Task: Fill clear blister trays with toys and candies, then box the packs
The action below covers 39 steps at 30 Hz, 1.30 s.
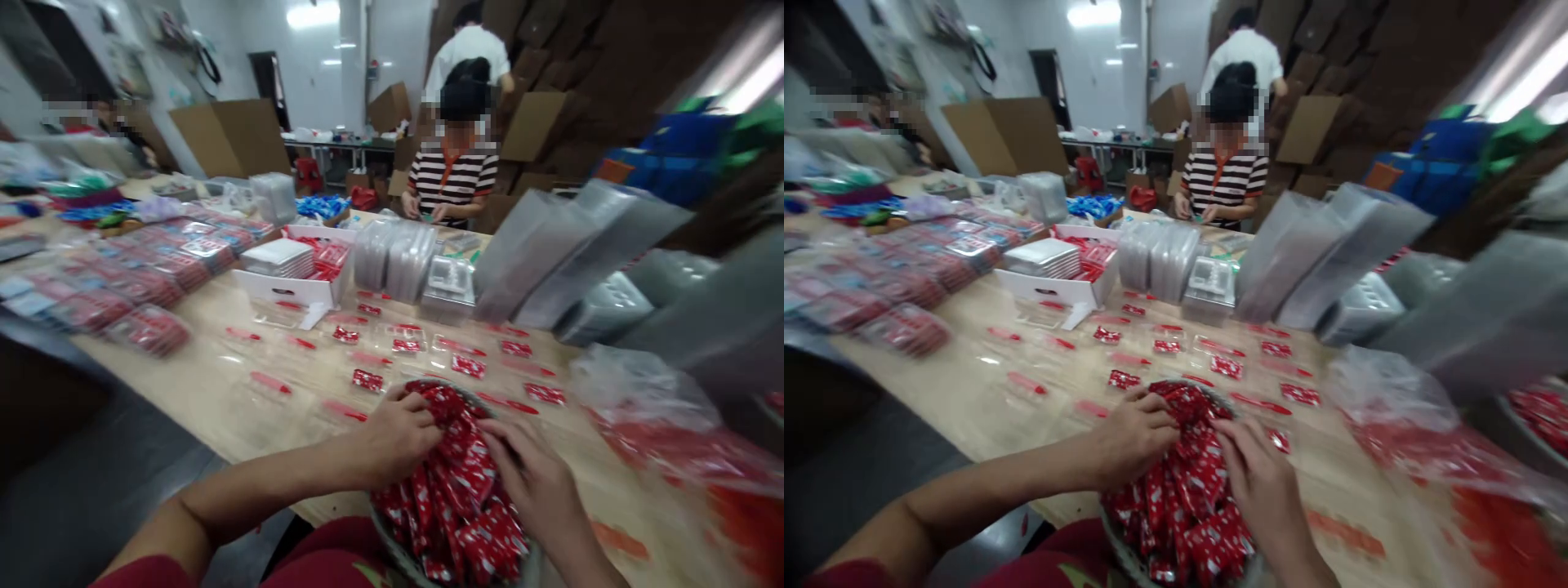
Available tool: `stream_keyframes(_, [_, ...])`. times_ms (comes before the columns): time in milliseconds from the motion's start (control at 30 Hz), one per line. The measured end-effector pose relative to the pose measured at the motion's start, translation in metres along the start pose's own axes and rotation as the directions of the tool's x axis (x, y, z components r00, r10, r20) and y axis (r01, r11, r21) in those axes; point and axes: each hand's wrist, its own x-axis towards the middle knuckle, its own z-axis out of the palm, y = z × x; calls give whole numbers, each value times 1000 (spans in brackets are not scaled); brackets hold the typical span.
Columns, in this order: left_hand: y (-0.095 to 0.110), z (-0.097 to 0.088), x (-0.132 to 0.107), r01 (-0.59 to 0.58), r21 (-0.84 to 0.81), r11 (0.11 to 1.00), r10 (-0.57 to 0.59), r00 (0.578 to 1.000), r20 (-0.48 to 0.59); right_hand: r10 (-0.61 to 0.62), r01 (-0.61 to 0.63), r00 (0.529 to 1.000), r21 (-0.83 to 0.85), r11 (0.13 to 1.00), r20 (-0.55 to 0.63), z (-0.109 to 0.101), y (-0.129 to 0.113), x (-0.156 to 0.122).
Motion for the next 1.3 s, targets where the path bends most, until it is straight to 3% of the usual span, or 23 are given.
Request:
stream_keyframes(67, [-8,-7,-7,100,-238,966,-129,985,-111,-17,16,1000,-54,998,-14,0,11,-7])
stream_keyframes(133, [-29,-18,-25,259,-477,840,-371,915,-158,-29,27,999,-83,996,-22,-1,19,-12])
stream_keyframes(200, [-65,-30,-54,489,-565,665,-650,751,-115,-44,41,999,-89,995,-23,-2,24,-14])
stream_keyframes(233, [-87,-34,-71,623,-526,579,-769,631,-98,-47,45,999,-87,995,-24,-2,25,-14])
stream_keyframes(300, [-134,-40,-104,873,-345,344,-937,345,-61,-37,34,999,-91,995,-30,-1,26,-13])
stream_keyframes(367, [-172,-42,-130,933,-269,238,-971,224,-84,-18,14,999,-100,995,-39,1,28,-12])
stream_keyframes(467, [-190,-42,-143,959,-211,190,-975,159,-156,17,-22,998,-95,995,-56,0,30,-11])
stream_keyframes(533, [-170,-39,-133,957,-198,214,-955,162,-248,51,-56,996,-63,996,-69,-3,25,-9])
stream_keyframes(600, [-129,-35,-110,893,-291,343,-922,261,-285,95,-96,992,-13,995,-85,-5,13,-5])
stream_keyframes(633, [-103,-32,-96,801,-410,436,-899,360,-250,112,-111,990,18,994,-91,-6,4,-2])
stream_keyframes(667, [-76,-28,-81,663,-573,482,-850,513,-122,119,-115,989,50,992,-91,-5,-5,2])
stream_keyframes(700, [-49,-25,-67,517,-737,435,-724,688,55,112,-106,990,81,991,-83,-3,-15,7])
stream_keyframes(733, [-25,-21,-54,401,-859,317,-553,815,176,89,-81,994,102,991,-71,0,-25,12])
stream_keyframes(767, [-6,-16,-42,337,-919,204,-446,868,219,54,-47,997,112,993,-61,3,-33,17])
stream_keyframes(800, [9,-12,-32,293,-952,86,-396,887,237,18,-12,998,110,994,-60,6,-39,21])
stream_keyframes(833, [19,-7,-25,262,-965,-12,-391,887,245,-15,21,998,100,995,-67,10,-44,24])
stream_keyframes(900, [26,2,-19,217,-968,-123,-477,843,250,-37,44,996,89,995,-76,17,-47,27])
stream_keyframes(1033, [6,7,-30,298,-947,-118,-557,770,312,29,-38,998,174,984,58,29,-38,21])
stream_keyframes(1100, [-23,-4,-40,379,-923,-65,-572,744,346,94,-113,990,202,973,103,29,-29,16])
stream_keyframes(1167, [-67,-23,-51,457,-887,68,-670,679,298,189,-200,979,199,959,77,24,-18,12])
stream_keyframes(1200, [-93,-36,-56,513,-841,173,-766,607,213,233,-240,971,199,950,56,20,-13,10])
stream_keyframes(1267, [-145,-62,-65,749,-578,324,-908,417,32,301,-302,953,212,929,40,12,-3,8])
stream_keyframes(1300, [-168,-75,-69,780,-529,334,-921,390,-6,321,-323,946,221,920,46,8,0,7])
